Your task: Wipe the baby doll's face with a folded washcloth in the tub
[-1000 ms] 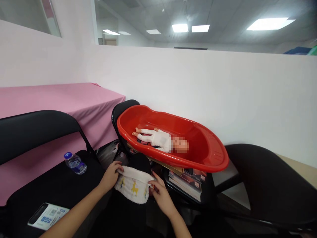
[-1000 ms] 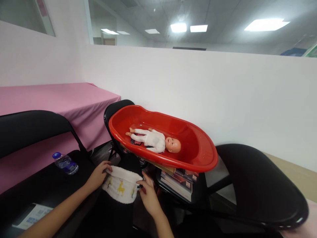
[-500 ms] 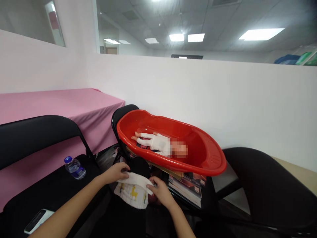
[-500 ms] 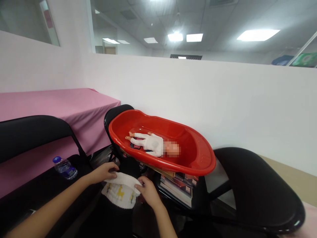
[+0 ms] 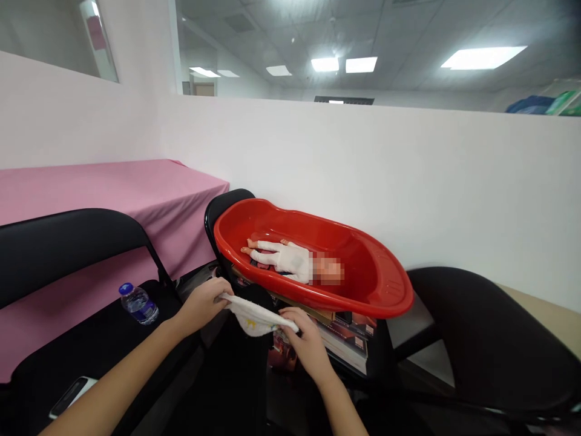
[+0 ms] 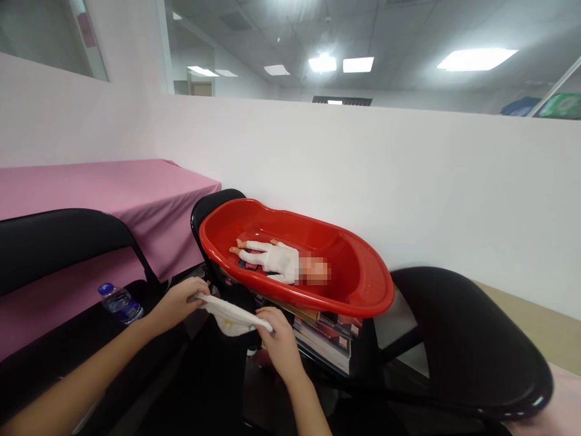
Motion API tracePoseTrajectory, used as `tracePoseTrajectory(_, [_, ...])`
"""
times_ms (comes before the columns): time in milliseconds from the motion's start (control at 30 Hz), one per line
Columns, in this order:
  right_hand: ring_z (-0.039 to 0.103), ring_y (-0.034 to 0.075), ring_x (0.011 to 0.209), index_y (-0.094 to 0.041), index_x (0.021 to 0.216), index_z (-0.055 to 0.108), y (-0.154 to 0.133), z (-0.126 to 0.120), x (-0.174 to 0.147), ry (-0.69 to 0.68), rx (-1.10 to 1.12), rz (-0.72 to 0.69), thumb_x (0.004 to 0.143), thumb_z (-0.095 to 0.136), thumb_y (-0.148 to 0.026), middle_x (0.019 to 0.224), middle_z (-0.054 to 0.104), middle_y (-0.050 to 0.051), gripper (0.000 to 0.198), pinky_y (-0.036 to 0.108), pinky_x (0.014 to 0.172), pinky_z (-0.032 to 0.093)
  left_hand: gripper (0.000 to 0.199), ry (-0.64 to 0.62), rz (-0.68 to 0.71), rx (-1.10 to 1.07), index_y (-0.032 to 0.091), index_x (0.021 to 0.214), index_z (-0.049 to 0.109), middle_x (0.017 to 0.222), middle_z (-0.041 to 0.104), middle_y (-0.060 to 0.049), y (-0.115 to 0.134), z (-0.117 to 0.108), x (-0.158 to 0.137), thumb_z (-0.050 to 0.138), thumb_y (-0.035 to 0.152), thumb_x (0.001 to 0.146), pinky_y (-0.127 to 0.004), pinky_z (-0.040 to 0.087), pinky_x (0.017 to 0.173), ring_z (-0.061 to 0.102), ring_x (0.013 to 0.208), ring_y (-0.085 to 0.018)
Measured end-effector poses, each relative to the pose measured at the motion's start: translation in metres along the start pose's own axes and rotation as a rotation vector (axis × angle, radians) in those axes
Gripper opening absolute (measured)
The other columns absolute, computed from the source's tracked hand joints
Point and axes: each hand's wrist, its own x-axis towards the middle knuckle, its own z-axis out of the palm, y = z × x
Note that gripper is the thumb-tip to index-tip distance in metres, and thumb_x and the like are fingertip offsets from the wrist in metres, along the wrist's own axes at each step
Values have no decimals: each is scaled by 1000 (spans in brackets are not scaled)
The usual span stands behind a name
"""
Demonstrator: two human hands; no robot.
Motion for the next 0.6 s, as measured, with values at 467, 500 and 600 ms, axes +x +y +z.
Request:
tracePoseTrajectory(467, [71,31,102,-29,97,83,14,43,-111,-189,132,287,91,71,-49,103,78,8,24,41,97,54,20,-275,-399,-181,24,103,75,108,74,-3,-9,21,-132,61,32,90,-36,46,97,67,106,-26])
tracePoseTrajectory(500, [71,31,105,-29,100,83,16,42,-109,-168,155,311,90,72,-53,106,78,8,28,42,99,54,22,-253,-401,-209,24,103,75,108,75,-4,-8,19,-127,61,36,92,-36,46,98,67,107,-26])
tracePoseTrajectory(600, [71,33,110,-27,106,82,23,39,-96,-66,224,383,85,76,-62,113,79,9,42,43,104,53,31,-149,-433,-260,22,104,76,106,76,-5,-7,17,-107,62,46,91,-37,48,95,67,104,-28])
